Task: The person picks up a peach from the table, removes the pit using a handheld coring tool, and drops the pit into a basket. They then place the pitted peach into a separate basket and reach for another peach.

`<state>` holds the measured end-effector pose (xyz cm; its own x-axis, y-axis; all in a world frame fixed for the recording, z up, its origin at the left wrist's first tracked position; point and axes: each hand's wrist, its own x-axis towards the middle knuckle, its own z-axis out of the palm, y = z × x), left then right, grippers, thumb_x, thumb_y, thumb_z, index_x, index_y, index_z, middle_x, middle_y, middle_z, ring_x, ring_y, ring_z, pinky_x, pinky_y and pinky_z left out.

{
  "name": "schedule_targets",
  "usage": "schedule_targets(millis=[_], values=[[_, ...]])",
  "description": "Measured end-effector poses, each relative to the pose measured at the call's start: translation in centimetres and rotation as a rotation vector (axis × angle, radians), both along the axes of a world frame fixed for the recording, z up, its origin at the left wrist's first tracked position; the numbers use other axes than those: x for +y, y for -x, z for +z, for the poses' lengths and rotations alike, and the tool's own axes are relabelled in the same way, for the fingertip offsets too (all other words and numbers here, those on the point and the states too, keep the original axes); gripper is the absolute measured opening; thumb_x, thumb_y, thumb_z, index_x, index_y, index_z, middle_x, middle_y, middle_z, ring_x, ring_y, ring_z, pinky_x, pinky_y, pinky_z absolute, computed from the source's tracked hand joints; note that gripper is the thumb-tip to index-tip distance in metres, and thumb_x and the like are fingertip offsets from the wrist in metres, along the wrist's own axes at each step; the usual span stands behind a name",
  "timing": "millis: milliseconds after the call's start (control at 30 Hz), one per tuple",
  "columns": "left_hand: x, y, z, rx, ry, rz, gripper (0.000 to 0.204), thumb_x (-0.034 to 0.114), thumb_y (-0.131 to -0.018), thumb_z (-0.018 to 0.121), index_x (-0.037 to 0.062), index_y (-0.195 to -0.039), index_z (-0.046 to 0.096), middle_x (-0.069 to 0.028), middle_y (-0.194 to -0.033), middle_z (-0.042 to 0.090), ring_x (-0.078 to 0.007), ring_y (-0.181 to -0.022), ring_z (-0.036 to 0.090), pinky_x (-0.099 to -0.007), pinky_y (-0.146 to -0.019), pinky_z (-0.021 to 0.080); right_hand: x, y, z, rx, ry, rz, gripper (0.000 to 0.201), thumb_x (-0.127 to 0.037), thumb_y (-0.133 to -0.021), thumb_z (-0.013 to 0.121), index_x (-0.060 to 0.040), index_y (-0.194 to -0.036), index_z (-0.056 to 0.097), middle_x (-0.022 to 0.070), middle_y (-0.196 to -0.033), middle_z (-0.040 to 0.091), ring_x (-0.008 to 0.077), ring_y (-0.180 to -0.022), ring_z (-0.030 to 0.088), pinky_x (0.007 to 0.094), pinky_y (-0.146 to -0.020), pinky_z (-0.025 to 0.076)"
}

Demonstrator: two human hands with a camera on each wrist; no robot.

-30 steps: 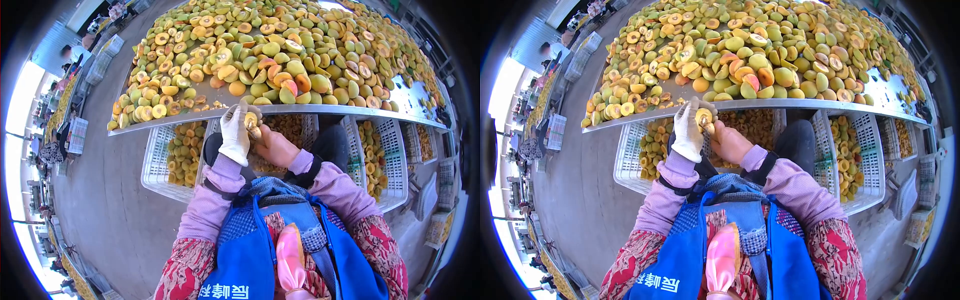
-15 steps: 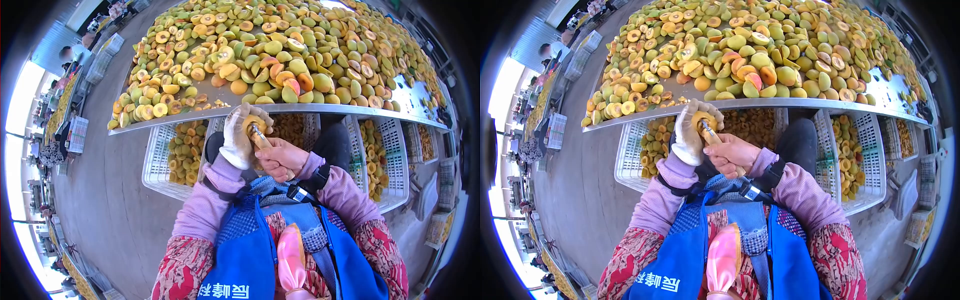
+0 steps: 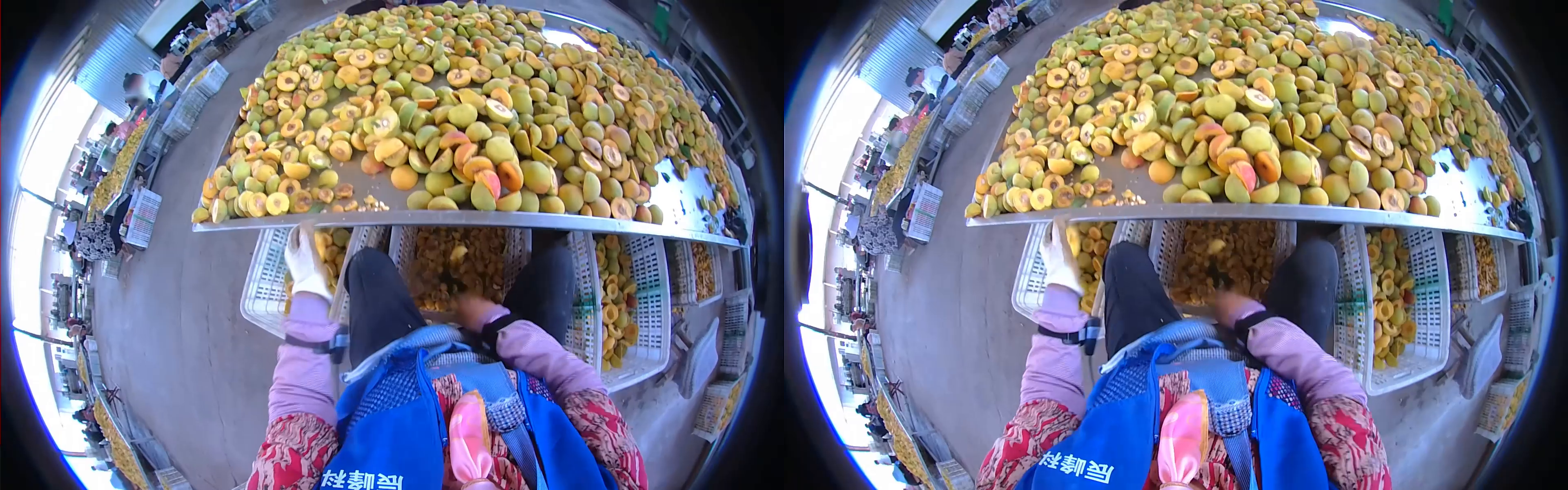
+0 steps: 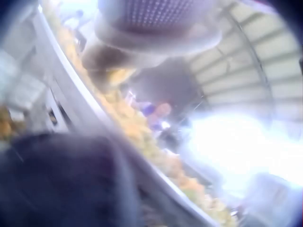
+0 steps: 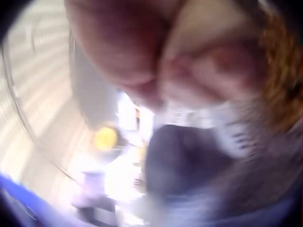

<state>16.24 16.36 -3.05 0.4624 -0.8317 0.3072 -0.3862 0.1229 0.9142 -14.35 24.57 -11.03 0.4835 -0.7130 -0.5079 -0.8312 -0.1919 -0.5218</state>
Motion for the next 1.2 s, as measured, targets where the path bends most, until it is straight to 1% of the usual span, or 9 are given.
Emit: schedule_targets(millis=[33, 133, 300, 567, 700, 733, 867, 1033, 1200], values=[[-0.3, -2.7, -0.9, -0.293, -0.137, 0.148, 0.032, 0.025, -0.083, 0.055, 0.0024, -0.106, 0.056, -0.0174, -0.094, 0.062, -0.0323, -0.089, 0.058, -0.0350, -0.083, 0.044, 0.0, -0.5, -7.9, 0.185, -0.175, 0.086, 0.045, -0.030, -0.085, 0.046, -0.0071, -0.123, 0.045, 0.0221, -0.105, 0.058, 0.0361, -0.100, 0.055, 0.0413, -0.085, 0.044], [-1.5, -3.4, 2.5, -0.478, -0.287, 0.003, 0.030, 0.024, -0.084, 0.053, 0.0028, -0.104, 0.057, -0.0190, -0.095, 0.061, -0.0337, -0.090, 0.057, -0.0348, -0.080, 0.044, -0.1, -1.7, -9.6, -0.151, -0.073, -0.154, 0.043, -0.031, -0.083, 0.047, -0.0101, -0.120, 0.047, 0.0235, -0.113, 0.053, 0.0380, -0.096, 0.056, 0.0424, -0.083, 0.045], [-12.0, 3.2, 5.6, -0.505, -0.250, -0.429, 0.030, 0.028, -0.082, 0.053, 0.0023, -0.098, 0.058, -0.0180, -0.094, 0.061, -0.0331, -0.089, 0.058, -0.0356, -0.079, 0.045, -1.4, -2.4, -8.6, -0.148, -0.098, -0.112, 0.038, -0.032, -0.083, 0.047, -0.0076, -0.111, 0.047, 0.0261, -0.101, 0.055, 0.0407, -0.090, 0.056, 0.0475, -0.077, 0.044], [-20.6, 10.4, 1.3, -0.778, -0.609, -0.307, 0.061, 0.050, -0.069, 0.064, 0.0001, -0.102, 0.055, -0.0256, -0.099, 0.059, -0.0363, -0.097, 0.056, -0.0390, -0.083, 0.044, -2.6, -1.7, -2.0, -0.185, -0.197, -0.234, 0.049, -0.032, -0.082, 0.054, -0.0031, -0.119, 0.040, 0.0286, -0.094, 0.058, 0.0424, -0.091, 0.056, 0.0460, -0.079, 0.043], [-18.3, 7.8, 2.8, 0.617, -0.561, -0.482, 0.034, 0.034, -0.082, 0.058, 0.0070, -0.102, 0.057, -0.0063, -0.081, 0.063, -0.0185, -0.060, 0.058, -0.0295, -0.048, 0.048, -2.1, -2.4, -5.4, -0.504, -0.006, -0.375, 0.037, -0.031, -0.083, 0.054, -0.0007, -0.101, 0.045, 0.0230, -0.087, 0.060, 0.0379, -0.077, 0.060, 0.0419, -0.069, 0.048], [-16.7, 7.6, 3.7, 0.970, -0.552, -0.520, 0.035, 0.037, -0.086, 0.050, 0.0070, -0.102, 0.055, -0.0075, -0.081, 0.063, -0.0175, -0.058, 0.058, -0.0263, -0.044, 0.046, -3.0, -1.8, -0.6, -0.562, -0.408, -0.475, 0.034, -0.033, -0.085, 0.053, -0.0028, -0.097, 0.044, 0.0114, -0.070, 0.057, 0.0236, -0.052, 0.056, 0.0339, -0.049, 0.046], [-8.7, 8.7, 6.4, 1.131, -0.375, -0.593, 0.044, 0.045, -0.088, 0.038, 0.0064, -0.101, 0.054, -0.0087, -0.082, 0.063, -0.0215, -0.062, 0.060, -0.0315, -0.046, 0.048, -3.2, -1.4, 6.6, -0.971, -0.539, -0.533, 0.026, -0.032, -0.089, 0.050, -0.0083, -0.092, 0.041, -0.0037, -0.060, 0.041, 0.0064, -0.043, 0.040, 0.0224, -0.038, 0.033], [-3.1, 11.2, 4.6, 1.347, -0.255, -0.606, 0.046, 0.042, -0.087, 0.040, 0.0007, -0.104, 0.053, -0.0122, -0.095, 0.061, -0.0251, -0.084, 0.059, -0.0377, -0.069, 0.050, -4.5, -3.0, 11.1, -0.860, 0.287, -0.370, 0.033, -0.023, -0.084, 0.055, 0.0020, -0.100, 0.039, 0.0295, -0.084, 0.055, 0.0453, -0.083, 0.053, 0.0466, -0.069, 0.042], [0.1, 14.1, 6.0, 1.326, -0.205, -0.530, 0.036, 0.035, -0.091, 0.039, 0.0039, -0.104, 0.054, -0.0108, -0.098, 0.060, -0.0227, -0.090, 0.059, -0.0371, -0.082, 0.047, -5.0, -3.4, 12.8, -0.777, 0.631, -0.379, 0.035, -0.023, -0.085, 0.055, 0.0040, -0.100, 0.039, 0.0270, -0.076, 0.054, 0.0432, -0.073, 0.054, 0.0461, -0.061, 0.042]])
